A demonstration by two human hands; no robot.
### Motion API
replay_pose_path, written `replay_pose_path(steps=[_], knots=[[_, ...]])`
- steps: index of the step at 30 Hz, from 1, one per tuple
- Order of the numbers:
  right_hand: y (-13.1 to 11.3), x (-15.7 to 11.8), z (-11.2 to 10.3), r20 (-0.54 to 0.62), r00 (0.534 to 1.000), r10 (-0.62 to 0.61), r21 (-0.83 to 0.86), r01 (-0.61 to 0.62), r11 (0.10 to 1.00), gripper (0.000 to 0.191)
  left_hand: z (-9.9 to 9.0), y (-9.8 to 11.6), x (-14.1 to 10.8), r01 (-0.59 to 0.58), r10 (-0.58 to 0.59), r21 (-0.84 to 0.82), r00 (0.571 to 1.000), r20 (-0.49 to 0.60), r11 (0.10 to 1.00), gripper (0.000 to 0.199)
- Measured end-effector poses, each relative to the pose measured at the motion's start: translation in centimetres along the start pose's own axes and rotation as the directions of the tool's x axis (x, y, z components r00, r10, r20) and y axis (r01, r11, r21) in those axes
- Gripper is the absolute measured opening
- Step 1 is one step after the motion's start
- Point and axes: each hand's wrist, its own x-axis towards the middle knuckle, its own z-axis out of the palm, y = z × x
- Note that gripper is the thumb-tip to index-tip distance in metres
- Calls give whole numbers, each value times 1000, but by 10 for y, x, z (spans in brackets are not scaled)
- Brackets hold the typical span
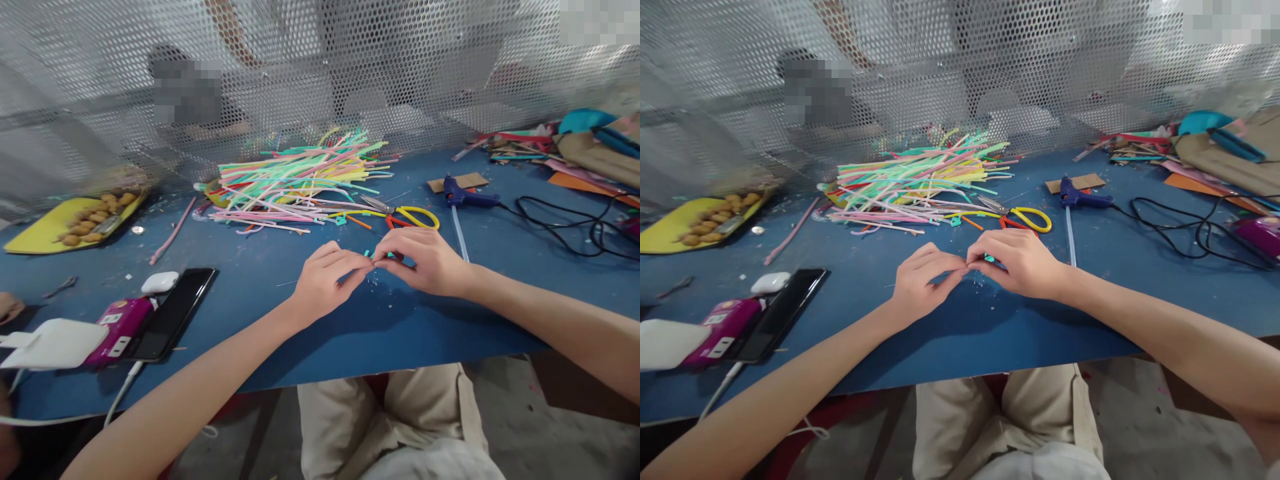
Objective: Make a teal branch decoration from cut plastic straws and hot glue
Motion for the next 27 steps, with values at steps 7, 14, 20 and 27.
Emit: replay_pose_path(steps=[7, 14, 20, 27], knots=[[-2, 0, 1, 94, 995, 30, -83, -22, 996, 9, 2, -7, -7, -48, 42, 114, 997, 58, 992, 6], [-3, 2, 2, 62, 998, 6, -95, 0, 995, 9, 0, -6, -5, -26, 19, 122, 998, 56, 992, 6], [-1, 0, -1, 41, 998, 47, -59, -45, 997, 6, -2, -6, -3, -12, 7, 114, 999, 40, 993, 7], [0, -1, 0, 15, 999, 48, -17, -48, 999, 6, 1, -7, -3, -22, 22, 120, 1000, 2, 992, 5]])
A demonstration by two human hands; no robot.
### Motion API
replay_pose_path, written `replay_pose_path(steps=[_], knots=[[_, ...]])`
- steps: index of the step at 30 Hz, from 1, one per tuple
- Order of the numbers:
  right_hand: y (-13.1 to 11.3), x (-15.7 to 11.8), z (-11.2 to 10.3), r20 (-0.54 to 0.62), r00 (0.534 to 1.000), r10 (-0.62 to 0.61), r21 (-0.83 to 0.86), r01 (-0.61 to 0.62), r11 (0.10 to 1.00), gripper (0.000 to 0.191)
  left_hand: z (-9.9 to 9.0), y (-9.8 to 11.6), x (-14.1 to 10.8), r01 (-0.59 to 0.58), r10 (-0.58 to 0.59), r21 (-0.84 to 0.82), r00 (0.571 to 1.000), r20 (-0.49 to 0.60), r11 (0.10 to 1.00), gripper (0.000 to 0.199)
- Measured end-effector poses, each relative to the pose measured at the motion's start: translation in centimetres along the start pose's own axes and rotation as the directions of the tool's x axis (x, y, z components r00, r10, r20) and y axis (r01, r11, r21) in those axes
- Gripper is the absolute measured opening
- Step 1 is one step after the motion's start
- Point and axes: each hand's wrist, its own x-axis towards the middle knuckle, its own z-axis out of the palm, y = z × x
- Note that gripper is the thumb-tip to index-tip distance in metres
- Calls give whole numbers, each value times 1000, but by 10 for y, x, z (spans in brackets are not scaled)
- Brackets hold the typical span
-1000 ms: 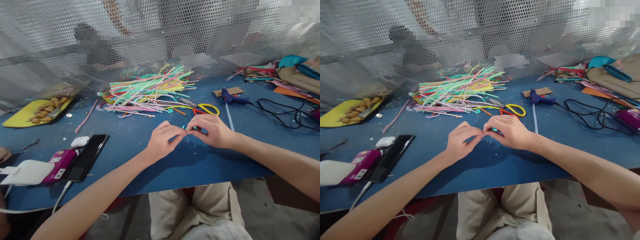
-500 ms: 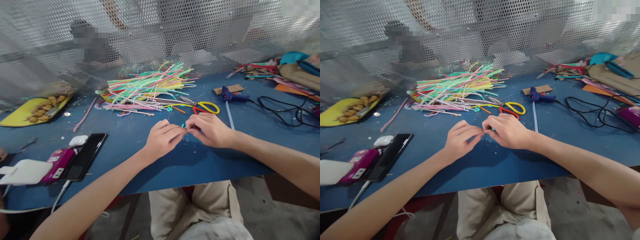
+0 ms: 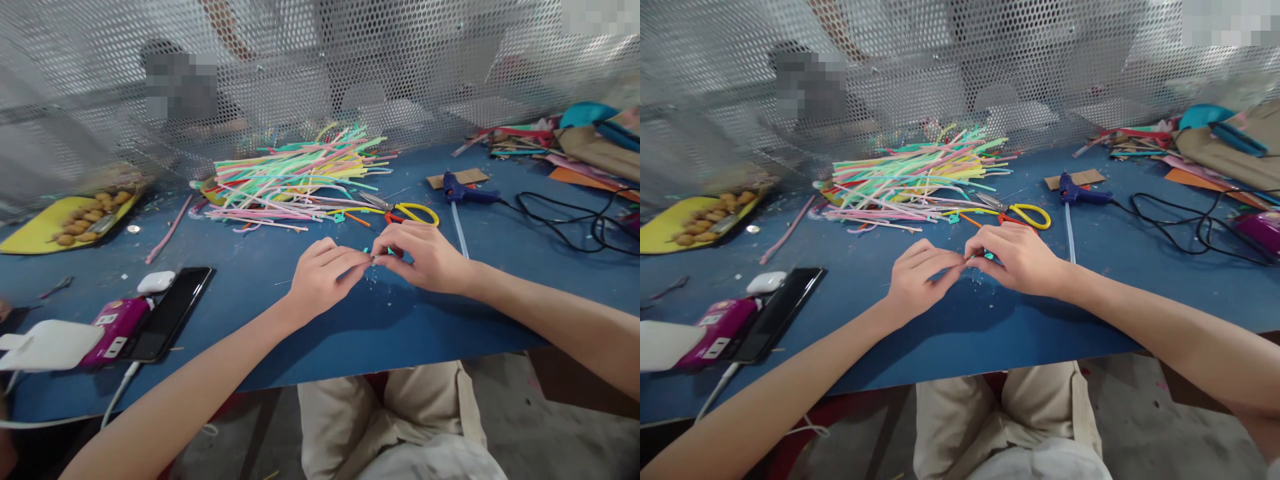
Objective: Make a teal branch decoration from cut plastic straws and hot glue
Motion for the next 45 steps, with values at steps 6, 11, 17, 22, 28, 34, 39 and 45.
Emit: replay_pose_path(steps=[6, 11, 17, 22, 28, 34, 39, 45], knots=[[2, 0, 1, 6, 1000, -13, -34, 13, 999, 7, 0, 0, -2, 5, -5, 14, 999, 37, 1000, 6], [-2, 0, 2, 5, 1000, -14, -65, 14, 998, 6, -1, -1, -3, -16, 12, 71, 999, 52, 997, 7], [-6, 1, 0, -1, 1000, 19, -48, -19, 999, 6, 0, 0, -2, -23, 20, 73, 999, 44, 997, 12], [-2, 3, -3, -27, 998, 65, -17, -65, 998, 9, -1, -1, -2, 49, -50, 35, 998, 48, 998, 6], [-1, 2, -3, -5, 999, 47, 27, -47, 999, 6, -3, 2, 0, 80, -81, 25, 995, 61, 996, 4], [-3, 0, -4, 67, 998, -2, 162, -9, 987, 13, -5, 3, 2, 95, -91, -37, 992, 87, 995, 12], [0, -3, 1, 50, 997, -67, 268, 51, 962, 12, -4, 0, 0, 106, -100, -42, 987, 122, 994, 14], [6, -3, -2, 8, 991, -137, 210, 132, 969, 20, -6, -2, 1, 109, -108, -67, 994, 21, 992, 11]])
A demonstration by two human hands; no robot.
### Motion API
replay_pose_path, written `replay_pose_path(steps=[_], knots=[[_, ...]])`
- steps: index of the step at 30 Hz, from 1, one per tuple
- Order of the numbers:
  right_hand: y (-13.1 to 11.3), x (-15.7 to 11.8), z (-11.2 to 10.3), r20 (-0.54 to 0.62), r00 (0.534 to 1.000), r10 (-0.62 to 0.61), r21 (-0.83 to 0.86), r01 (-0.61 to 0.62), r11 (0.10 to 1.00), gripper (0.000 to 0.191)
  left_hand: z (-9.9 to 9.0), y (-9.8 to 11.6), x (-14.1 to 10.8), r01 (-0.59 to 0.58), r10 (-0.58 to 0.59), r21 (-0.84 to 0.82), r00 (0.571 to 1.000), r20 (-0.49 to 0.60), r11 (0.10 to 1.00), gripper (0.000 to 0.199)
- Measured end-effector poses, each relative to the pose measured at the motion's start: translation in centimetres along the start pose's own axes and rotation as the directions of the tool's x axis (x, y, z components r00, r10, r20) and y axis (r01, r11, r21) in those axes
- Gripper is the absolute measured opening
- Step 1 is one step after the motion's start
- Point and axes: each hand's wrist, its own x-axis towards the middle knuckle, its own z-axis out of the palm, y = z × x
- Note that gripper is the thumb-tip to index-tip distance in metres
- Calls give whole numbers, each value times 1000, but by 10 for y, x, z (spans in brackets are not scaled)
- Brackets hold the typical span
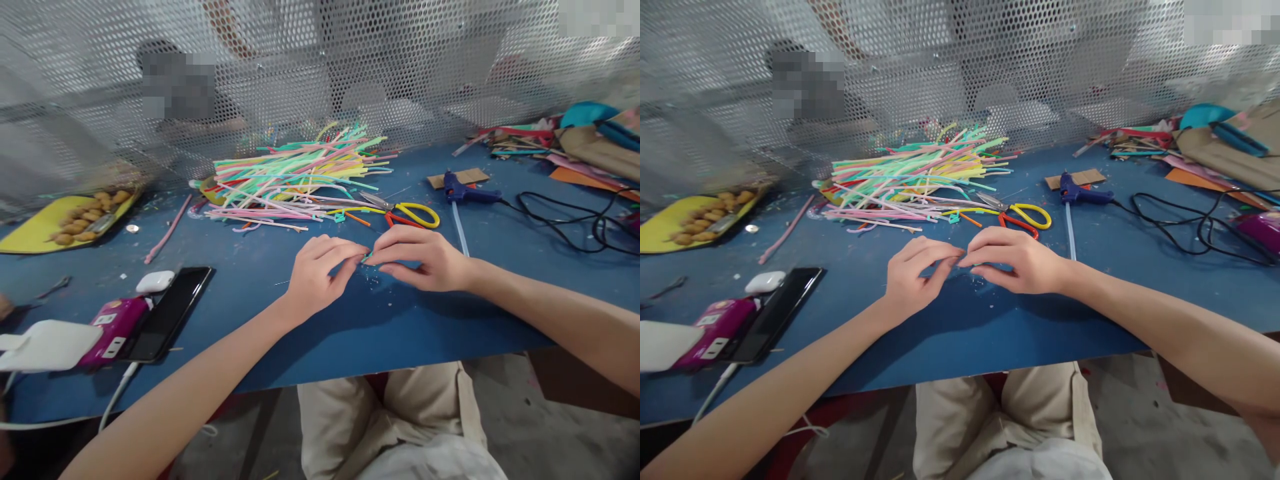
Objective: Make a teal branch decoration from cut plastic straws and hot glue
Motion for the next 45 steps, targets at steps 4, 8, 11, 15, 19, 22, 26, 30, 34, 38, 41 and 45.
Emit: replay_pose_path(steps=[4, 8, 11, 15, 19, 22, 26, 30, 34, 38, 41, 45], knots=[[3, -1, -3, 1, 1000, -17, -14, 17, 1000, 29, -3, 0, 1, 17, -17, -3, 995, -97, 1000, 12], [5, -3, -1, -4, 1000, -14, 7, 14, 1000, 34, -5, 1, 1, -7, 12, 47, 995, -104, 999, 15], [7, -4, 0, 7, 1000, 0, 15, 0, 1000, 37, -5, 0, 1, -39, 50, 110, 994, -101, 993, 17], [7, -5, -1, 47, 999, 23, 46, -25, 999, 41, -5, -3, 2, -67, 90, 177, 988, -123, 982, 15], [2, -3, 0, 113, 991, 69, 137, -84, 987, 49, -9, -8, 4, -118, 150, 267, 984, -101, 956, 13], [-1, -1, 1, 171, 981, 96, 212, -132, 968, 54, -12, -11, 4, -143, 175, 312, 981, -78, 939, 11], [0, 0, 0, 206, 972, 117, 243, -166, 956, 55, -14, -14, 5, -134, 162, 322, 985, -62, 937, 9], [2, -2, -1, 244, 961, 133, 250, -195, 949, 57, -14, -15, 5, -167, 186, 330, 982, -27, 929, 13], [4, -1, 0, 281, 950, 136, 242, -208, 948, 59, -10, -13, 4, -76, 106, 369, 993, -61, 926, 8], [8, -1, 2, 282, 947, 152, 234, -222, 947, 57, -3, -9, 4, 66, -28, 353, 993, -111, 933, 11], [10, -1, 2, 297, 944, 146, 196, -210, 958, 57, 1, -9, 4, 195, -169, 303, 980, -109, 933, 12], [17, -2, -5, 268, 956, 122, 70, -146, 987, 49, 0, -14, 3, 290, -281, 222, 957, -72, 931, 11]])
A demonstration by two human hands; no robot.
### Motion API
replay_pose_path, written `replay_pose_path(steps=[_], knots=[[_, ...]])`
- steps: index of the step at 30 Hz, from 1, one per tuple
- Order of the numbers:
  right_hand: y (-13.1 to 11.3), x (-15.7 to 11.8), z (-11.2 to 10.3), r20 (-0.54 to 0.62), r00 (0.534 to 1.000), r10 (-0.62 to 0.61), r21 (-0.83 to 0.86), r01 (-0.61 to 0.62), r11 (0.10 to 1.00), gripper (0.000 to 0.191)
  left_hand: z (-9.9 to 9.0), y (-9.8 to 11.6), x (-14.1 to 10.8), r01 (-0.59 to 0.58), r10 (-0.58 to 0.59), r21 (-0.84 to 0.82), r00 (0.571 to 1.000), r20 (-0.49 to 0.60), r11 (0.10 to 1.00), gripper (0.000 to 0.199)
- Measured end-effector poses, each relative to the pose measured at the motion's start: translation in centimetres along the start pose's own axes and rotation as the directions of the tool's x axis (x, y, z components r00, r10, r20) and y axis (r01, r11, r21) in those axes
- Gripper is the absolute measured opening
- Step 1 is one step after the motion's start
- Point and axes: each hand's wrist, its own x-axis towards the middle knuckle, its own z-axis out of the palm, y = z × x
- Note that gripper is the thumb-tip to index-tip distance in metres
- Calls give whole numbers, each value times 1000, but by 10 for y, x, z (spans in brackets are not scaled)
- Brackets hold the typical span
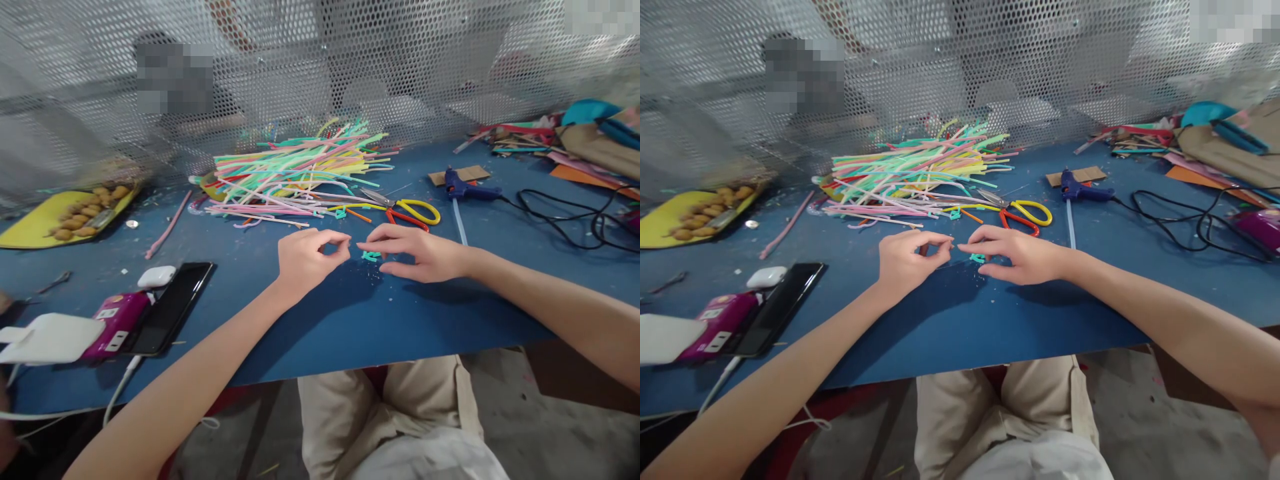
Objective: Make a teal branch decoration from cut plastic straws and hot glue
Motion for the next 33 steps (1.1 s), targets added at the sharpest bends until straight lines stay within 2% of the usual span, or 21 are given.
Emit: replay_pose_path(steps=[3, 7, 12, 17, 19, 21, 23, 28, 31, 33], knots=[[10, -3, -9, -103, 995, -15, -112, 3, 994, 37, -1, -1, 0, 20, -19, -40, 1000, 22, 999, 11], [23, -6, -17, -188, 980, 57, -153, -86, 984, 24, -3, 1, 0, -15, 22, -108, 998, 66, 994, 9], [32, -7, -19, -99, 987, 129, -184, -146, 972, 20, -7, -1, -1, -71, 109, -216, 980, 169, 974, 19], [36, -7, -18, -17, 991, 134, -268, -134, 954, 18, -10, -1, 0, -109, 153, -241, 973, 172, 964, 36], [35, -6, -18, -29, 989, 147, -278, -149, 949, 14, -11, 1, 1, -145, 217, -340, 959, 184, 929, 30], [33, -6, -19, -46, 985, 167, -276, -173, 945, 13, -10, 2, 2, -169, 288, -460, 936, 202, 872, 12], [31, -5, -19, -54, 984, 168, -261, -176, 949, 17, -9, 3, 2, -194, 347, -510, 911, 224, 838, 6], [29, -5, -17, -48, 988, 149, -199, -155, 968, 17, -7, 2, 2, -265, 404, -407, 863, 305, 874, 18], [30, -4, -14, -45, 991, 125, -182, -132, 974, 19, -5, 0, 1, -253, 388, -375, 853, 349, 892, 13], [29, -4, -12, -51, 994, 97, -175, -105, 979, 19, -2, -1, 0, -255, 376, -353, 863, 337, 900, 14]])
